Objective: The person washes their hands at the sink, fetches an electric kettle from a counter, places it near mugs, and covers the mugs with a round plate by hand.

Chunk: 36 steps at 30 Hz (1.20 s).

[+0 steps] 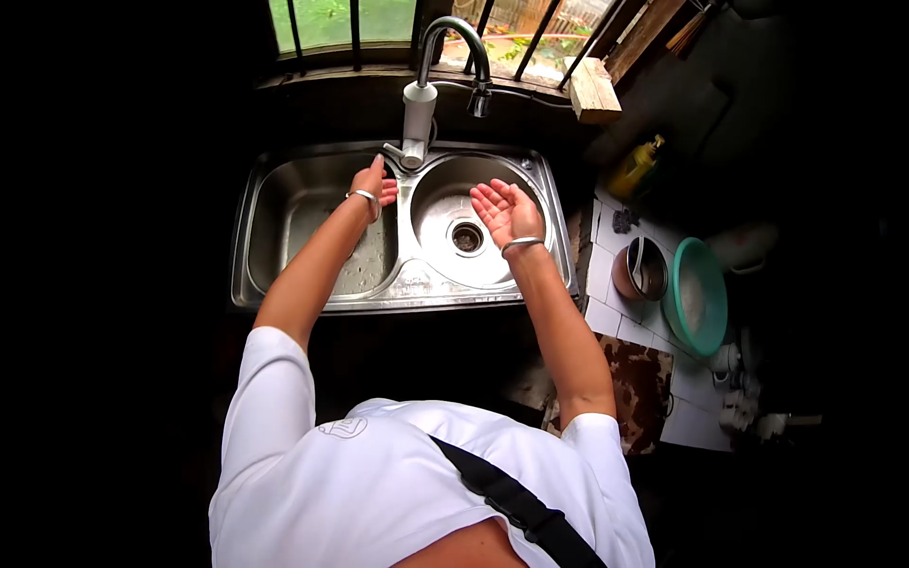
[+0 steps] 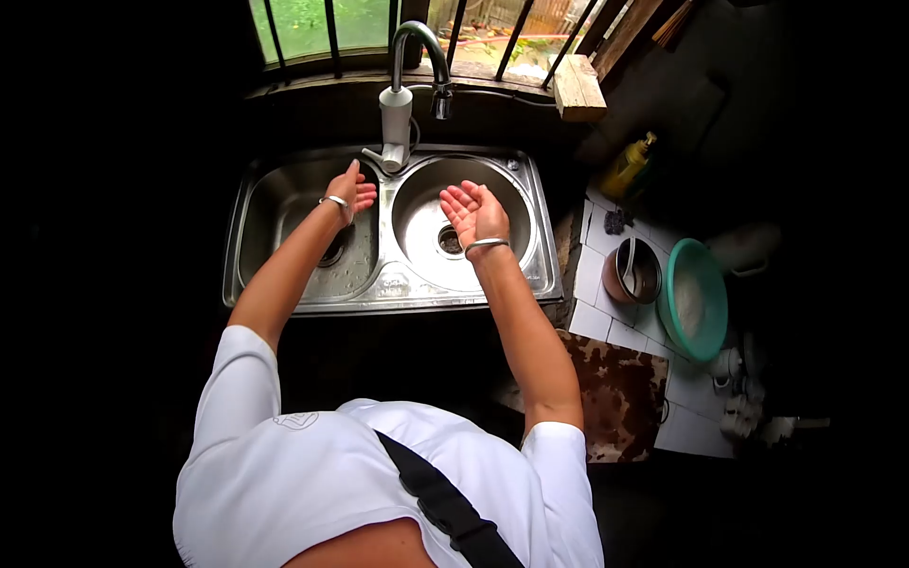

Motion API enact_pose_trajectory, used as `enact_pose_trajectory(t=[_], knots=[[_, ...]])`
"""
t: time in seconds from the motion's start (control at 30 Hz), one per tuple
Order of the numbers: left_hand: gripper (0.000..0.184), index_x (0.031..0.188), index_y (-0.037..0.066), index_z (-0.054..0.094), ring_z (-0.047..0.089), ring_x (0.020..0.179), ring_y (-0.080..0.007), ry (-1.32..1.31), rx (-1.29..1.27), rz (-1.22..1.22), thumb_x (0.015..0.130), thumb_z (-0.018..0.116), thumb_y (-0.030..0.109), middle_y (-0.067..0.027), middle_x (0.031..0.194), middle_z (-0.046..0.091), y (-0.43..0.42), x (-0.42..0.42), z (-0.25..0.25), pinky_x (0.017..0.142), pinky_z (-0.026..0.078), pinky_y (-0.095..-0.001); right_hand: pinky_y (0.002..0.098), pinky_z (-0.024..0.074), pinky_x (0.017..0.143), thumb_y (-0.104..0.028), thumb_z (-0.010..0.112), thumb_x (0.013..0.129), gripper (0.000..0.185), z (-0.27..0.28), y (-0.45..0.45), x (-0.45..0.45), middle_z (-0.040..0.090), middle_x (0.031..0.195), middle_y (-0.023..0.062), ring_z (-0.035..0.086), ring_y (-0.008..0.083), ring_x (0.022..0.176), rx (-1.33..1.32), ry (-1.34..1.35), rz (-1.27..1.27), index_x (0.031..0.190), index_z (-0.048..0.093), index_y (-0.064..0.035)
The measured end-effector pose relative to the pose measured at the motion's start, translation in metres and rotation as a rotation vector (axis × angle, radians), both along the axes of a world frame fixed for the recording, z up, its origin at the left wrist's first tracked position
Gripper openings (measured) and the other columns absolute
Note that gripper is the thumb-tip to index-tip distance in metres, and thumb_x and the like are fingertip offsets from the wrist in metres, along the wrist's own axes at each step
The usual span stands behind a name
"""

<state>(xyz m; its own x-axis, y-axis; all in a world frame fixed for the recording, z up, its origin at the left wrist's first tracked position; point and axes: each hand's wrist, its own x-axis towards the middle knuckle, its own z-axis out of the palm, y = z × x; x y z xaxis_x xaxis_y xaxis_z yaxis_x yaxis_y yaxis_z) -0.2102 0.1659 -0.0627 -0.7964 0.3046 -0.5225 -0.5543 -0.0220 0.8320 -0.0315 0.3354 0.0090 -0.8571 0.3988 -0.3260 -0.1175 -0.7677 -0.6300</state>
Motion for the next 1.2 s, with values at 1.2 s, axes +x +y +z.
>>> enact_pose_trajectory(t=[1.2], knots=[[0.059, 0.111, 0.010, 0.037, 0.046, 0.094, -0.0286, -0.550, 0.602, -0.099, 0.078, 0.030, 0.059, -0.0155, 0.108, 0.044, 0.110, 0.026, -0.027, 0.079, 0.039, -0.0413, 0.0282, 0.0242, 0.095, -0.028, 0.033, 0.086, 0.044, -0.098, -0.021, -0.087, 0.037, 0.122, 0.0163, 0.032, 0.0220, 0.115, 1.778, -0.262, 0.125, 0.118, 0.036, 0.0022]])
